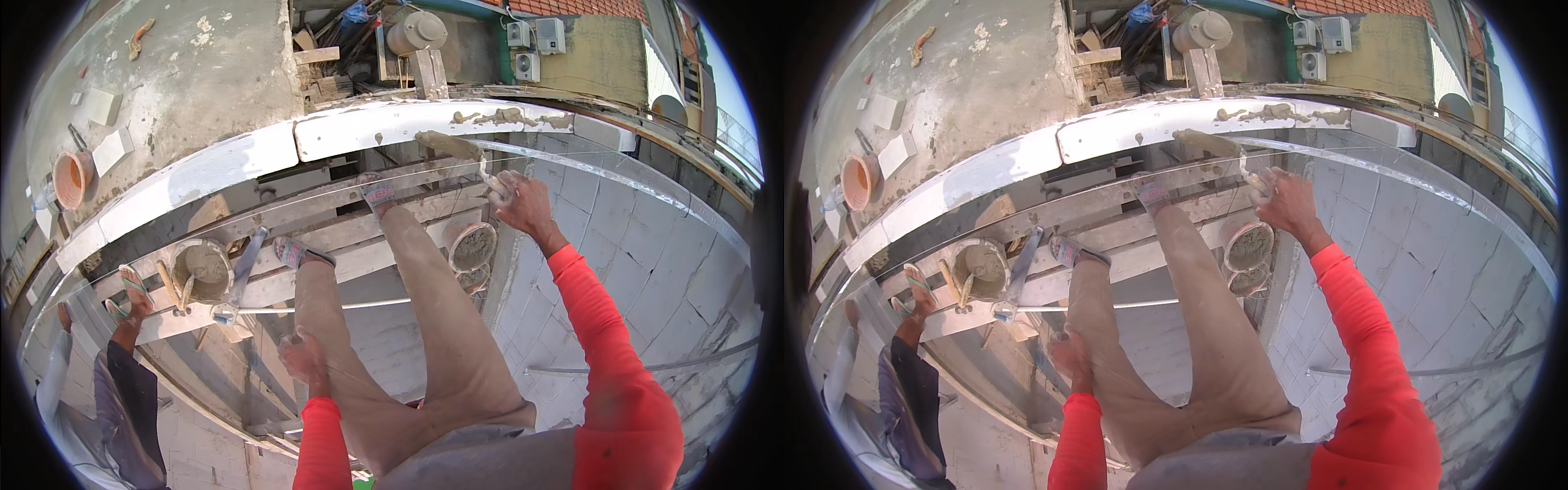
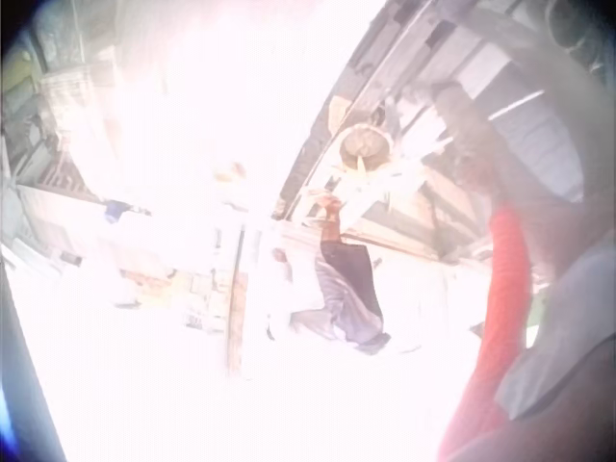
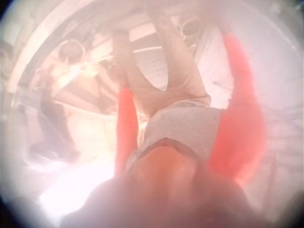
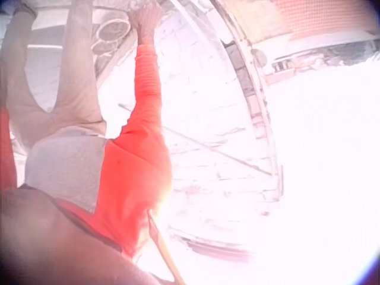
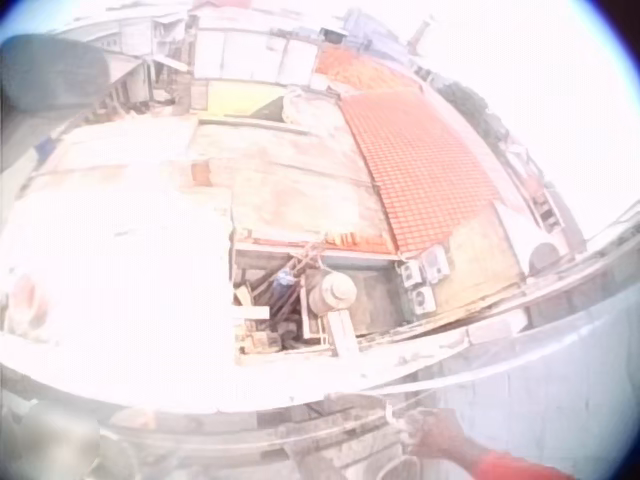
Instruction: The person applies mortar to white rectangular tiles using a trowel and places them onto a wall on a rooftop. They adjust the tiles and continue the process with additional tiles.
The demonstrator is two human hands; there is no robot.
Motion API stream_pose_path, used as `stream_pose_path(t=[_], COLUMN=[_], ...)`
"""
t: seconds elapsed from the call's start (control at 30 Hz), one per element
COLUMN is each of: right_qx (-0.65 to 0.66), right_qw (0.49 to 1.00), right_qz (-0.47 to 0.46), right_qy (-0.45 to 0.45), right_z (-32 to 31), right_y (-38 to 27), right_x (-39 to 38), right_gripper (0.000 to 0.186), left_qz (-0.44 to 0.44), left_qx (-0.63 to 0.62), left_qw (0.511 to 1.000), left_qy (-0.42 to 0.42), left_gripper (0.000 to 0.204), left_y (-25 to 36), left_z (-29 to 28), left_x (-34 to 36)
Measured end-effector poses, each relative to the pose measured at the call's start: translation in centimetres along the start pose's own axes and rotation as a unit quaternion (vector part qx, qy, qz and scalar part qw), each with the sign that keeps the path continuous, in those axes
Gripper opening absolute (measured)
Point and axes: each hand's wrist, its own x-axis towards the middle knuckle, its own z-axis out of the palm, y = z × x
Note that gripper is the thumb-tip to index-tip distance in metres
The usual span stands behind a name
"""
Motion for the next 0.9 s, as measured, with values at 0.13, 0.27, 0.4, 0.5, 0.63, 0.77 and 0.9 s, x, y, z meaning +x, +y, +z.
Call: stream_pose_path(t=[0.13, 0.27, 0.4, 0.5, 0.63, 0.77, 0.9], right_qx=[-0.081, -0.119, -0.111, -0.083, -0.084, -0.12, -0.116], right_qw=[0.996, 0.982, 0.978, 0.986, 0.984, 0.981, 0.99], right_qz=[-0.014, -0.102, -0.148, -0.134, -0.121, -0.075, 0.019], right_qy=[0.045, 0.106, 0.091, 0.052, 0.096, 0.131, 0.076], right_z=[0.1, 2.2, 3.6, 3.7, 3.6, 3.7, 3.1], right_y=[4.8, 5.1, 3.4, 3.2, 5.0, 7.8, 10.1], right_x=[2.0, 5.7, 7.6, 8.2, 7.0, 4.8, 3.3], right_gripper=[0.038, 0.039, 0.041, 0.052, 0.047, 0.04, 0.045], left_qz=[0.016, 0.019, 0.015, 0.016, 0.026, 0.021, -0.002], left_qx=[0.01, 0.007, -0.01, -0.007, -0.009, -0.004, 0.028], left_qw=[1.0, 1.0, 1.0, 1.0, 0.999, 0.999, 0.999], left_qy=[0.006, 0.013, 0.023, 0.024, 0.041, 0.036, 0.022], left_gripper=[0.064, 0.062, 0.059, 0.057, 0.055, 0.055, 0.054], left_y=[0.2, 0.3, 0.2, 0.2, 0.2, 0.5, 0.6], left_z=[-0.1, 0.1, 0.7, 1.1, 1.3, 1.4, 1.6], left_x=[-0.2, -0.5, -1.0, -1.1, -1.4, -1.6, -1.4])
